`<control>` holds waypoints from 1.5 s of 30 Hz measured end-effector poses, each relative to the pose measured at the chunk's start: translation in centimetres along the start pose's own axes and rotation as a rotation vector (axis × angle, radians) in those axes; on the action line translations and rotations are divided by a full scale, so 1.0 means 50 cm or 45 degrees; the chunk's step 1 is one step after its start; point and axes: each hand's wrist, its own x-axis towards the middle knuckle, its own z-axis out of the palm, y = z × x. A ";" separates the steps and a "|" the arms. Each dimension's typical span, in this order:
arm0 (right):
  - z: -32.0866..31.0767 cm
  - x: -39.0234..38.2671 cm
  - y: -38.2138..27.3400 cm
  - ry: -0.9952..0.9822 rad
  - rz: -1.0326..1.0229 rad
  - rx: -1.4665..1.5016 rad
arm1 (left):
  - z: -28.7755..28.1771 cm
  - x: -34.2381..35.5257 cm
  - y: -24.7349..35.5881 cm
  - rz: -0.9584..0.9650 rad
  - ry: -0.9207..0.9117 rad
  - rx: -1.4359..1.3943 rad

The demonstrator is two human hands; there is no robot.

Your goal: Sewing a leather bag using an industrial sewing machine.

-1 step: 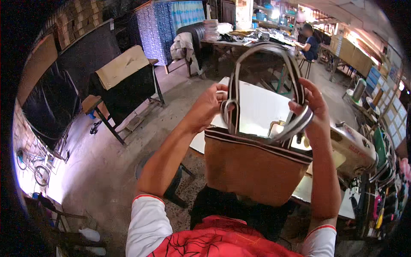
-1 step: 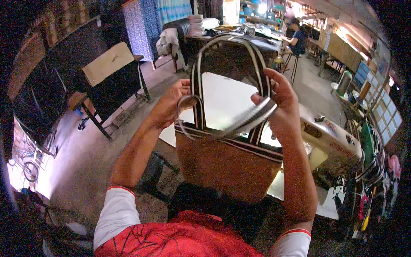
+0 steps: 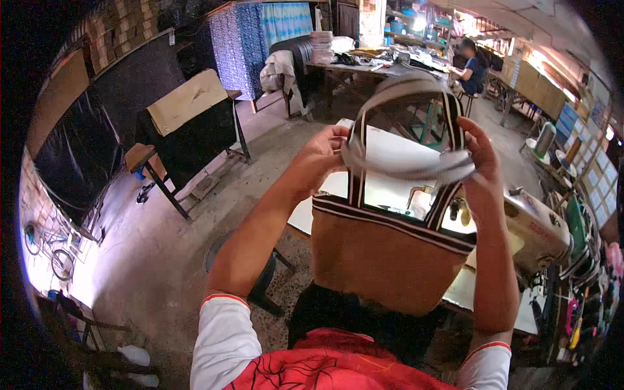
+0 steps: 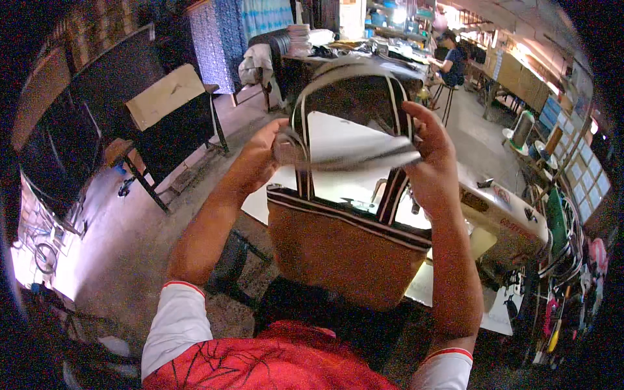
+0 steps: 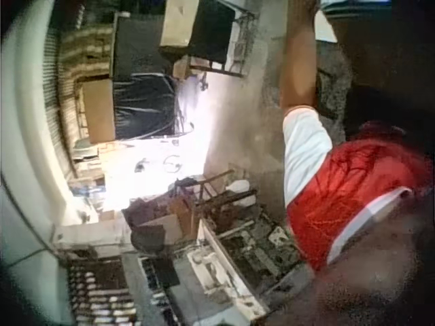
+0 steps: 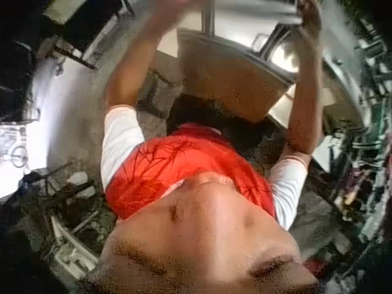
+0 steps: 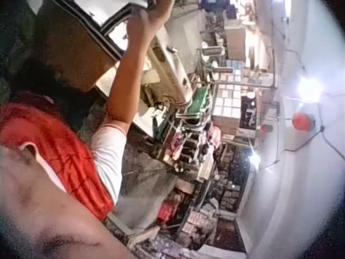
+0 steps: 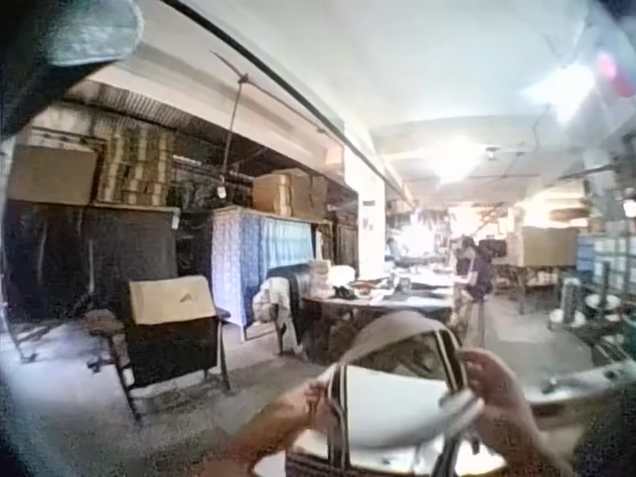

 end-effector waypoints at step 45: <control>0.153 0.218 -0.274 -0.929 -0.213 -1.022 | 0.092 0.006 0.314 0.668 -0.248 1.123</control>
